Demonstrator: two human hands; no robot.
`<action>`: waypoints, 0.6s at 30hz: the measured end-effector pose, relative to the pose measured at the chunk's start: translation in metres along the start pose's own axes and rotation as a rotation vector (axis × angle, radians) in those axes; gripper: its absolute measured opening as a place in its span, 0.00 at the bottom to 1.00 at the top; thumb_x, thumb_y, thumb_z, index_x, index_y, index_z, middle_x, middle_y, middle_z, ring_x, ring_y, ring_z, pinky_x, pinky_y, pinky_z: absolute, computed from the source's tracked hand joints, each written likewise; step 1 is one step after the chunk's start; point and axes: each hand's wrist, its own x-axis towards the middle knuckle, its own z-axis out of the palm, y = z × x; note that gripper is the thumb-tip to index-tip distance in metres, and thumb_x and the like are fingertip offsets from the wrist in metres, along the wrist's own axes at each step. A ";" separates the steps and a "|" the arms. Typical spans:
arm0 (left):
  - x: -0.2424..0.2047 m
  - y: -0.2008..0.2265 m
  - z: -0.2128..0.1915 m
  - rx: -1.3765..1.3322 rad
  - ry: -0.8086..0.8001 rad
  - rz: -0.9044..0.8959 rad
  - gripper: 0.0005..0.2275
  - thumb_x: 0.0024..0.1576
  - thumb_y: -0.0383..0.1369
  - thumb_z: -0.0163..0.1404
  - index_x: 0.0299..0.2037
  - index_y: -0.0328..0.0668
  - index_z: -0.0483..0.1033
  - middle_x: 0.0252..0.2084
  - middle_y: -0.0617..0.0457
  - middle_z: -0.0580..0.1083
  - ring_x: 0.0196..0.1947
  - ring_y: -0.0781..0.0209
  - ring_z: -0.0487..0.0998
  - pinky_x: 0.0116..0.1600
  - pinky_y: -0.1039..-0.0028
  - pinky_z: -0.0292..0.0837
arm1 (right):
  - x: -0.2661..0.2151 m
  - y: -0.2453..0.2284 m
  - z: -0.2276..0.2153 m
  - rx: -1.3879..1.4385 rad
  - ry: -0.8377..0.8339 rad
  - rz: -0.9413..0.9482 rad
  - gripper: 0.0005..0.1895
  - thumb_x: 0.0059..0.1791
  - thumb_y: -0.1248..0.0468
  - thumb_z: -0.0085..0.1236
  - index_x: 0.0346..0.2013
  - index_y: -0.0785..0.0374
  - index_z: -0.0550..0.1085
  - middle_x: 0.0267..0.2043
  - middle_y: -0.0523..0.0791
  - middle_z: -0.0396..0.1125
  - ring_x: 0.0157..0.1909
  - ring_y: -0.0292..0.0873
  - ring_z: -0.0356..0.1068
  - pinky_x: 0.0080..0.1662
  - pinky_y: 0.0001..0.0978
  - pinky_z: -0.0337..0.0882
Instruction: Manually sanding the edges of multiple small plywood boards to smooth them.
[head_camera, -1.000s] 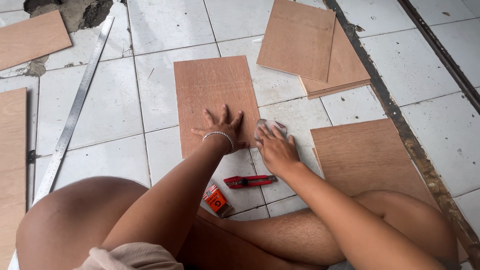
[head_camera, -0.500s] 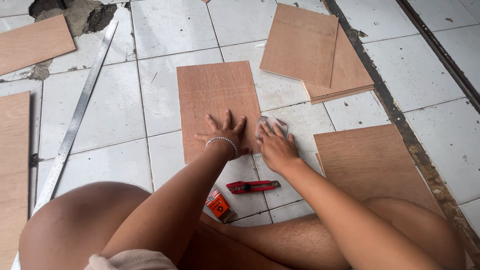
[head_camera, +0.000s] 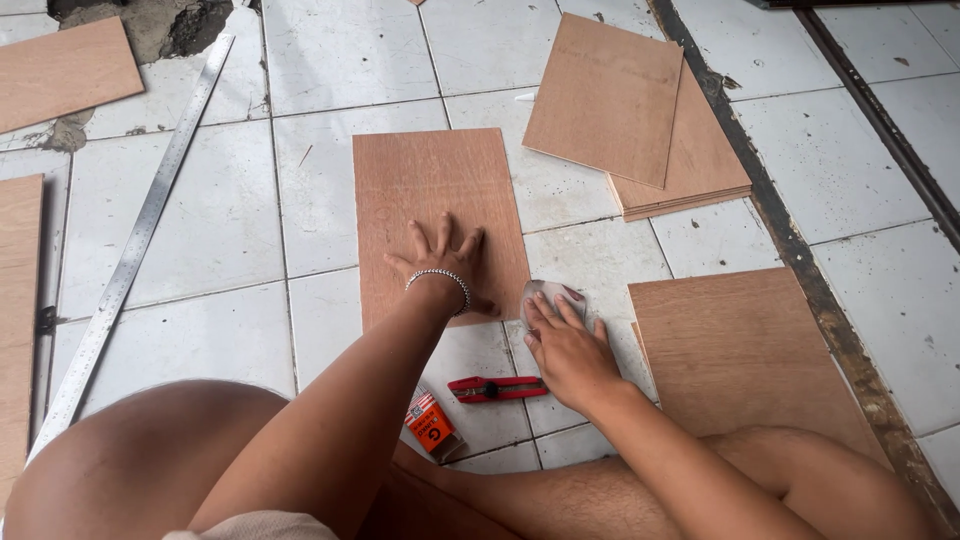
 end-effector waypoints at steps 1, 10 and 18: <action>0.001 0.001 -0.002 0.001 0.002 -0.005 0.46 0.37 0.57 0.53 0.63 0.68 0.36 0.66 0.52 0.34 0.64 0.36 0.31 0.53 0.34 0.44 | 0.012 -0.001 -0.004 0.000 0.002 -0.005 0.25 0.51 0.57 0.23 0.63 0.57 0.45 0.68 0.41 0.34 0.68 0.50 0.32 0.57 0.64 0.42; 0.005 0.002 -0.007 0.005 -0.082 -0.013 0.49 0.36 0.56 0.56 0.63 0.66 0.31 0.67 0.52 0.31 0.64 0.34 0.28 0.53 0.32 0.43 | 0.156 0.016 -0.035 -0.104 0.160 0.016 0.26 0.50 0.53 0.20 0.63 0.53 0.44 0.68 0.38 0.34 0.68 0.48 0.35 0.55 0.68 0.43; -0.005 0.002 -0.005 0.041 -0.060 0.001 0.49 0.34 0.58 0.55 0.64 0.65 0.36 0.66 0.49 0.36 0.63 0.33 0.37 0.49 0.41 0.59 | 0.040 -0.003 -0.024 -0.097 0.049 -0.017 0.25 0.51 0.56 0.21 0.63 0.56 0.46 0.68 0.40 0.35 0.68 0.49 0.35 0.56 0.64 0.44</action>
